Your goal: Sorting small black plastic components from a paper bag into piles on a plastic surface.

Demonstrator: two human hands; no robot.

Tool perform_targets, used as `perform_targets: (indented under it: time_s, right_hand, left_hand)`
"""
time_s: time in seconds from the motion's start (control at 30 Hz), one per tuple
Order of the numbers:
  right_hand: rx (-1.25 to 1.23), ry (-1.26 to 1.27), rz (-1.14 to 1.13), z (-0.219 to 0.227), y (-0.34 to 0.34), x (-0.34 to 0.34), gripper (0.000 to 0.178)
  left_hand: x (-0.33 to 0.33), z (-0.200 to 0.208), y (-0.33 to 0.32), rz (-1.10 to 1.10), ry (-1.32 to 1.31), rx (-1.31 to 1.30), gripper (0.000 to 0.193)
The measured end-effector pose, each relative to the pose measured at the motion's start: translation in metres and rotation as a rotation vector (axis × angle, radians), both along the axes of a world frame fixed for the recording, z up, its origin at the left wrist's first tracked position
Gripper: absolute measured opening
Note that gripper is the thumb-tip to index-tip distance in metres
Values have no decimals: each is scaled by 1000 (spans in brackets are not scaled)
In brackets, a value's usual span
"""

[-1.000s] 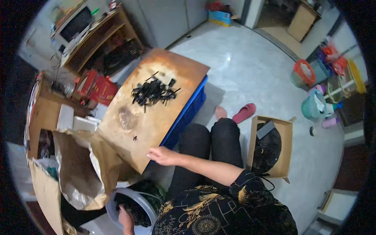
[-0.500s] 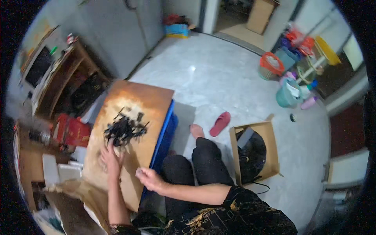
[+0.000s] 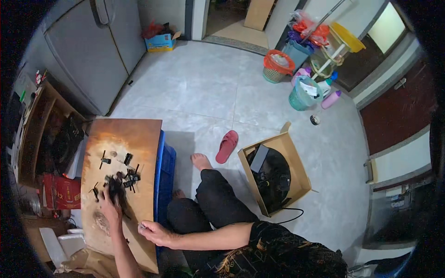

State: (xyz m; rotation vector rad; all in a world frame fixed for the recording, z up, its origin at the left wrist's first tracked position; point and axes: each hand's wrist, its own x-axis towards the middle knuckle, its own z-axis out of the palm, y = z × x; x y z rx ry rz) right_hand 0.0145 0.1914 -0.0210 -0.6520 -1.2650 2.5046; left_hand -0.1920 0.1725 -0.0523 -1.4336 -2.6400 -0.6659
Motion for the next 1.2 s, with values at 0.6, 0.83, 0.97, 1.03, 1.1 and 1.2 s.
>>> perform_targets:
  time_s: [0.6, 0.83, 0.97, 1.03, 1.1, 1.2]
  right_hand:
    - [178, -136, 140, 10, 7, 7, 22]
    - [248, -43, 119, -9, -3, 1, 22]
    - [350, -74, 115, -18, 0, 6, 23]
    - [470, -54, 36, -33, -5, 0, 23]
    - [436, -39, 64, -26, -7, 1, 22]
    - [363, -115, 122, -16, -5, 5, 20]
  left_hand:
    - [-6, -47, -93, 169, -248, 273, 30]
    - [-42, -76, -112, -37, -684, 800, 30]
    - [-28, -47, -101, 108, -325, 524, 31]
    - [-7, -8, -92, 246, -187, 299, 31]
    - [-1, 3, -100, 232, -65, 384, 29]
    - [-9, 2, -113, 403, -149, 490, 26]
